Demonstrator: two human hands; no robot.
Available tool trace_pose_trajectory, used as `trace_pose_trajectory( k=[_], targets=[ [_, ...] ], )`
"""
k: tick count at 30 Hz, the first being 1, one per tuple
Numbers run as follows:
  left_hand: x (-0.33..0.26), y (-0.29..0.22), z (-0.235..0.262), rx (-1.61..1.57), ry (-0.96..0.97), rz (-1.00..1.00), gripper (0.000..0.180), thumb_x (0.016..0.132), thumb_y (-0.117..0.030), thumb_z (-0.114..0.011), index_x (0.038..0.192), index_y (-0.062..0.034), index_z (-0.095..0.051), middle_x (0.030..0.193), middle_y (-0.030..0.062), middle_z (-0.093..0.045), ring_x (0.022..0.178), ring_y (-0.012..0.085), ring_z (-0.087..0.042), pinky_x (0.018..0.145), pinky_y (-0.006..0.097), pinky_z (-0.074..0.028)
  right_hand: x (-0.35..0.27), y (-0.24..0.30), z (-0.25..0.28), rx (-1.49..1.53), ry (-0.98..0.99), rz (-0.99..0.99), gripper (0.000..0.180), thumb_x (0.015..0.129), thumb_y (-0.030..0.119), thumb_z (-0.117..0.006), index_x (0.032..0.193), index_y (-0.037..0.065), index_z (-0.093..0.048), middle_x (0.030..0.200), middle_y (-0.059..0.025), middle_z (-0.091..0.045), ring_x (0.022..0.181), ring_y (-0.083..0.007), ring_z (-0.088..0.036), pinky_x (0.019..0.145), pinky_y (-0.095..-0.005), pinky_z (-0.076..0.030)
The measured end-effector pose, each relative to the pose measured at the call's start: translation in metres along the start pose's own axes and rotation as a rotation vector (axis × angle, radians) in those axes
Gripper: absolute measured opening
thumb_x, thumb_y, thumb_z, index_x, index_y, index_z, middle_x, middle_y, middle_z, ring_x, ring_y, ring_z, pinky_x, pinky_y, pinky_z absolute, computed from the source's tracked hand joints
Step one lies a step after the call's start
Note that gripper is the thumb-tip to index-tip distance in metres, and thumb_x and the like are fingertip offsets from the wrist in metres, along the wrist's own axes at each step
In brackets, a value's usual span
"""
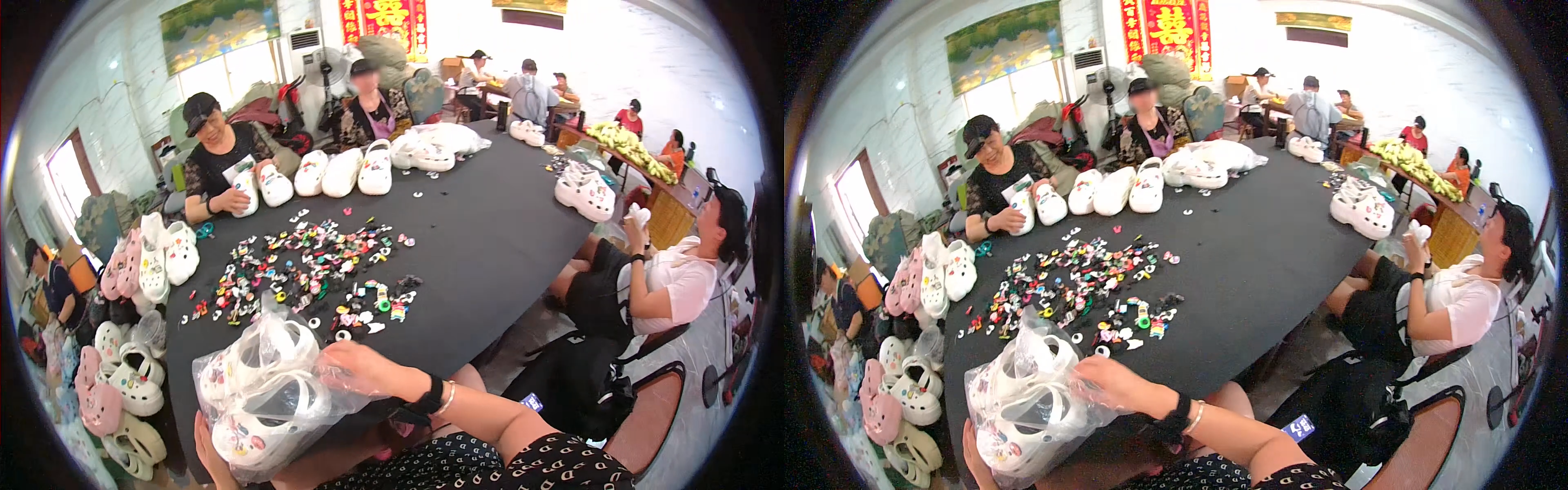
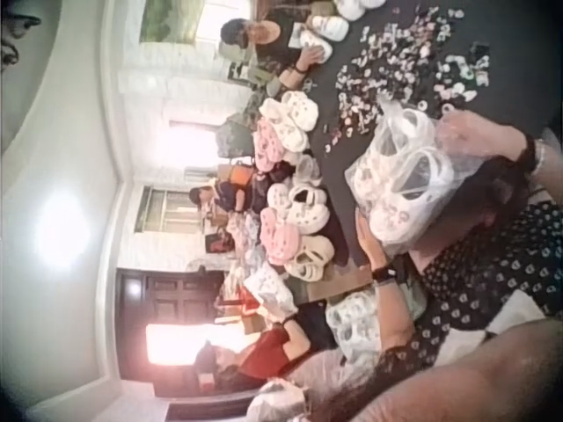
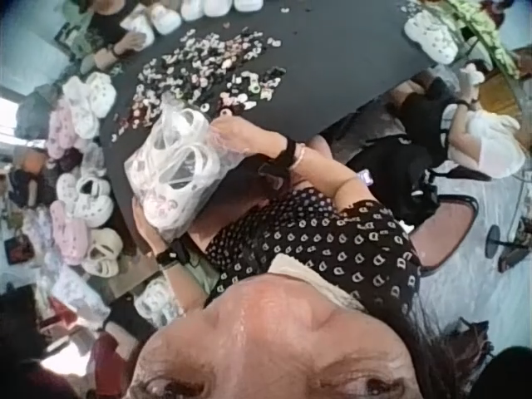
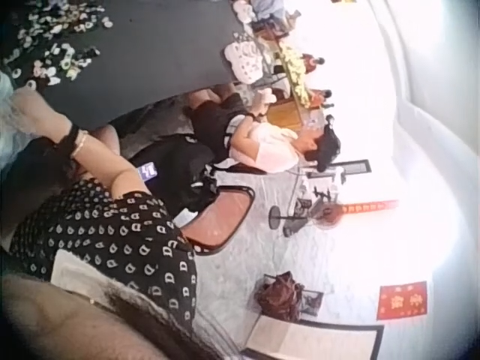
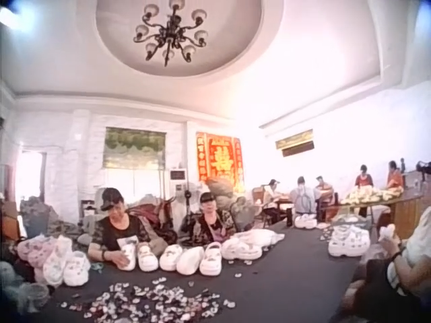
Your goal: Decorating clog-style shoes with colorful charms and packaging them.
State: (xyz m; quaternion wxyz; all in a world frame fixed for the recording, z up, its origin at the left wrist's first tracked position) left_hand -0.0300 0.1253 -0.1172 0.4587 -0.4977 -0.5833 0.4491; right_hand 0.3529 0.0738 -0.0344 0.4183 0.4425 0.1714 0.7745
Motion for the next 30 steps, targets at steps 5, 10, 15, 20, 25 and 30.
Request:
trace_pose_trajectory(
  k=[5,10,15,20,25,30],
  targets=[
    [-0.019,-0.033,-0.019,0.312,-0.063,-0.039,0.045,0.105,-0.026,-0.043,0.136,0.0068,-0.052,0.135,0.018,-0.055,0.119,0.0273,-0.055,0.102,0.04,-0.043,0.037,0.051,-0.018,-0.057,-0.008,0.295,0.046,0.086,0.025,-0.074,0.122,0.003,-0.056,0.119,-0.0175,-0.06,0.113,-0.036,-0.056,0.096,-0.0444,-0.047],
    [-0.011,-0.016,-0.001,0.323,-0.041,-0.1,0.048,0.106,-0.029,-0.041,0.136,0.0072,-0.051,0.134,0.0196,-0.056,0.12,0.029,-0.055,0.103,0.04,-0.043,0.06,0.077,-0.023,-0.107,0.108,0.296,0.056,0.086,0.029,-0.073,0.13,0.002,-0.051,0.136,-0.0199,-0.048,0.124,-0.038,-0.048,0.104,-0.0471,-0.04],
    [0.006,0.027,0.021,0.166,0.039,-0.109,0.045,0.104,-0.022,-0.044,0.138,0.0079,-0.047,0.135,0.0211,-0.054,0.121,0.0288,-0.055,0.104,0.038,-0.043,0.07,0.057,-0.069,-0.36,0.273,0.35,0.063,0.083,0.042,-0.068,0.129,0.003,-0.053,0.128,-0.019,-0.05,0.125,-0.0362,-0.045,0.091,-0.0508,-0.043],
    [0.005,0.015,0.005,0.213,0.019,-0.143,0.04,0.105,-0.016,-0.04,0.135,0.0088,-0.05,0.133,0.018,-0.057,0.121,0.0234,-0.054,0.105,0.035,-0.04,0.097,0.041,-0.063,-0.415,0.176,0.2,0.038,0.083,0.037,-0.069,0.099,0.002,-0.065,0.095,-0.016,-0.066,0.095,-0.0314,-0.065,0.079,-0.0421,-0.048],
    [0.004,0.014,0.001,0.064,0.089,-0.074,0.043,0.106,-0.021,-0.038,0.134,0.0093,-0.05,0.131,0.0191,-0.058,0.118,0.0242,-0.057,0.102,0.036,-0.045,0.077,0.036,-0.106,0.183,0.666,-0.123,0.025,0.087,0.018,-0.061,0.107,0.003,-0.063,0.109,-0.0196,-0.064,0.096,-0.0326,-0.06,0.091,-0.0371,-0.048],
    [0.004,0.019,0.007,0.152,0.06,-0.065,0.04,0.104,-0.02,-0.04,0.13,0.0065,-0.055,0.13,0.0158,-0.059,0.117,0.0216,-0.056,0.101,0.033,-0.043,0.078,0.101,-0.064,-0.267,0.165,0.627,0.031,0.087,0.019,-0.061,0.115,0.004,-0.063,0.116,-0.0192,-0.062,0.102,-0.0332,-0.059,0.092,-0.0404,-0.047]
  ],
)
Point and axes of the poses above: each hand's wrist, its own x-axis towards the middle knuckle, its own z-axis out of the back of the hand, y = z × x, the point moved 9 cm from there along x, towards the middle knuckle
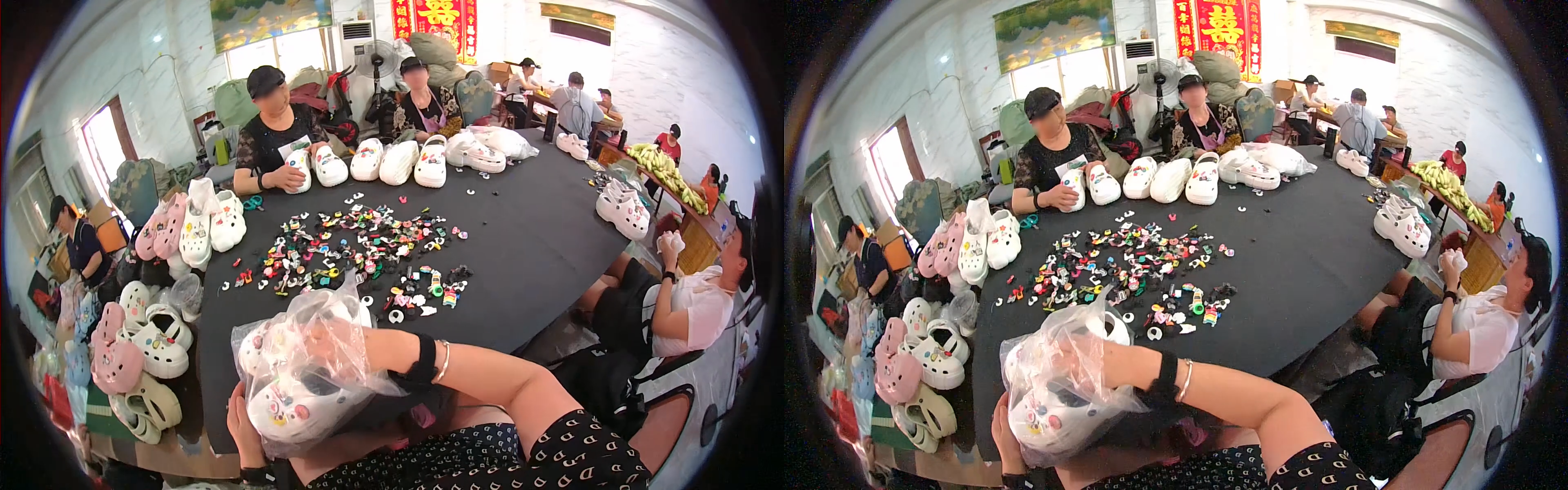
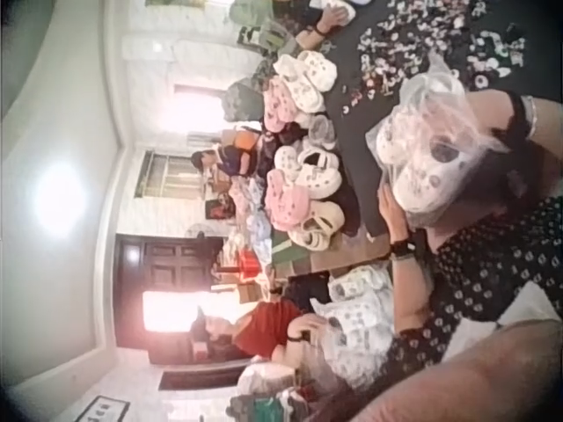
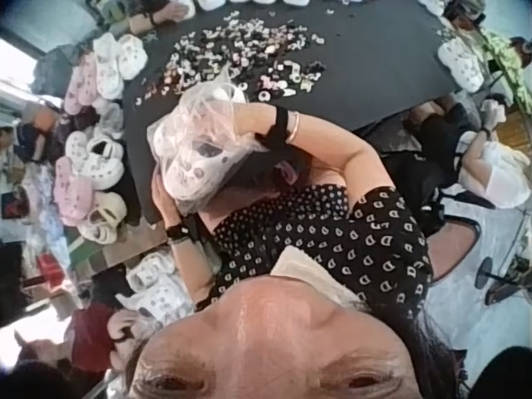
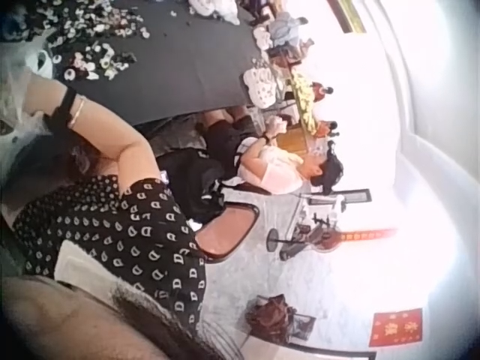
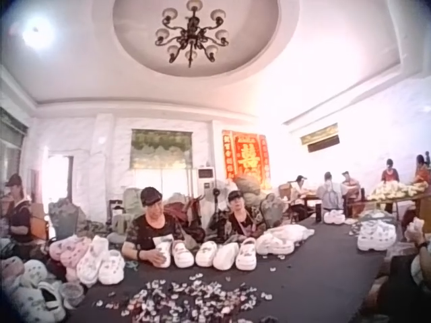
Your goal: Decorating clog-style shoes with colorful charms and packaging them.
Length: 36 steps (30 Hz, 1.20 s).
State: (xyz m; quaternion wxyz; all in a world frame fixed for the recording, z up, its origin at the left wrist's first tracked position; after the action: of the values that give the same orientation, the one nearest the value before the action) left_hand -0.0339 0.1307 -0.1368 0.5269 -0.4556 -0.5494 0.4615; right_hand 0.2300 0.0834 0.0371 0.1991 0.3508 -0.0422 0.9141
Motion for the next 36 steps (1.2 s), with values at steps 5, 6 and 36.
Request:
trace_pose_trajectory(
  k=[5,6,36],
  targets=[
    [-0.007,-0.006,0.009,0.001,-0.028,-0.006,0.04,0.105,-0.021,-0.041,0.132,0.0066,-0.054,0.127,0.015,-0.059,0.116,0.0214,-0.057,0.101,0.033,-0.044,0.021,-0.028,-0.052,-0.127,0.574,-0.263,0.016,0.086,0.015,-0.066,0.097,0.003,-0.067,0.097,-0.0175,-0.067,0.092,-0.0311,-0.064,0.079,-0.0407,-0.05],
    [-0.006,-0.014,0.002,0.114,-0.044,-0.021,0.038,0.104,-0.02,-0.043,0.129,0.0047,-0.057,0.125,0.0132,-0.06,0.116,0.0203,-0.056,0.102,0.032,-0.041,-0.006,-0.027,-0.035,-0.424,-0.036,0.064,0.023,0.087,0.017,-0.065,0.107,0.007,-0.07,0.09,-0.0123,-0.07,0.08,-0.0268,-0.064,0.071,-0.0426,-0.049],
    [-0.068,-0.066,-0.062,-0.412,0.196,0.37,0.044,0.102,-0.022,-0.053,0.137,0.0036,-0.044,0.13,0.0184,-0.058,0.113,0.0252,-0.063,0.095,0.038,-0.053,-0.034,0.041,0.026,0.155,0.373,-0.394,0.048,0.088,0.019,-0.06,0.133,0.003,-0.053,0.093,-0.0207,-0.063,0.084,-0.039,-0.063,0.076,-0.0451,-0.051]
  ],
)
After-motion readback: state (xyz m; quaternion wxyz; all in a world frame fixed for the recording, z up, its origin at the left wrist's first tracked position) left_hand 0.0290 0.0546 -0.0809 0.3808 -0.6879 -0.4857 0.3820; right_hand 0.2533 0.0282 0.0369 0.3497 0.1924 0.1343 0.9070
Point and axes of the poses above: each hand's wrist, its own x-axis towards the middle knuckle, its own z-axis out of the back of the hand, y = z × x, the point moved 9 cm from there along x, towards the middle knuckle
